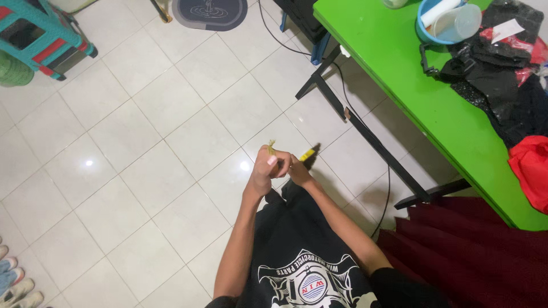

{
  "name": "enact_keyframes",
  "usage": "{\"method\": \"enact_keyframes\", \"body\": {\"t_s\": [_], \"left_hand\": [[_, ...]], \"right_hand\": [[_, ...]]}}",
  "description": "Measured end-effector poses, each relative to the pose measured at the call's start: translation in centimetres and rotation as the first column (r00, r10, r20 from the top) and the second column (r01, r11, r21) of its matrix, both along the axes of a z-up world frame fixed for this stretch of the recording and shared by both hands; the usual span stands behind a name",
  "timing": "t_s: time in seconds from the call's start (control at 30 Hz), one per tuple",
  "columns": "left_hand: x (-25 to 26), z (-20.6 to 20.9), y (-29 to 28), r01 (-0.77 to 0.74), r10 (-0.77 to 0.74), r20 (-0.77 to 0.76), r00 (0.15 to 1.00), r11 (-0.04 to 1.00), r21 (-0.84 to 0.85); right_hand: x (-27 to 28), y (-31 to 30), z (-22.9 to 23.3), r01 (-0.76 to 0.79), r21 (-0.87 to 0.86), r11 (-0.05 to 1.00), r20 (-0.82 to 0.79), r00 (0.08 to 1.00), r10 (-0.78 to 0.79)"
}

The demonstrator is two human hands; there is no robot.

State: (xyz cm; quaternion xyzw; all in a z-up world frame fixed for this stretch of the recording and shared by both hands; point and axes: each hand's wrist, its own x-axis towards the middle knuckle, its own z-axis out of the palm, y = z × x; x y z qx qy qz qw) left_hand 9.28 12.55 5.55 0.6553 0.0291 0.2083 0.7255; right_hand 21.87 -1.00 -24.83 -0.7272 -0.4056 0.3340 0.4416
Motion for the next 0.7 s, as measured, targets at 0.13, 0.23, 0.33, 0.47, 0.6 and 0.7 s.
{"method": "enact_keyframes", "body": {"t_s": [0.13, 0.23, 0.33, 0.47, 0.6, 0.7], "left_hand": [[-0.4, 1.9, 0.8, 0.106, -0.113, 0.058, 0.992, 0.988, 0.114], [-1.2, 2.4, 1.5, 0.074, -0.081, 0.097, 0.992, 0.994, 0.08], [-2.1, 3.2, 3.0, -0.027, 0.036, 0.201, 0.979, 0.998, -0.048], [-3.5, 5.2, 4.9, -0.163, 0.223, 0.208, 0.952, 0.948, -0.274], [-2.2, 3.3, 4.4, -0.329, 0.392, 0.138, 0.91, 0.883, -0.335], [-0.2, 0.1, 2.9, -0.499, 0.55, 0.033, 0.834, 0.779, -0.379]], "right_hand": [[-0.2, 0.8, 3.6, -0.166, 0.321, 0.932, 0.463, 0.886, -0.001], [-0.9, 1.5, 7.4, 0.037, 0.078, 0.996, 0.097, 0.994, -0.045], [-0.9, 2.7, 11.7, 0.008, -0.102, 0.995, 0.092, 0.996, 0.001], [-0.2, 3.4, 15.9, -0.009, -0.287, 0.958, 0.233, 0.969, 0.078], [2.2, 1.8, 15.1, -0.019, -0.414, 0.91, 0.225, 0.967, 0.123], [4.8, -0.5, 11.6, -0.035, -0.52, 0.853, 0.188, 0.97, 0.154]]}}
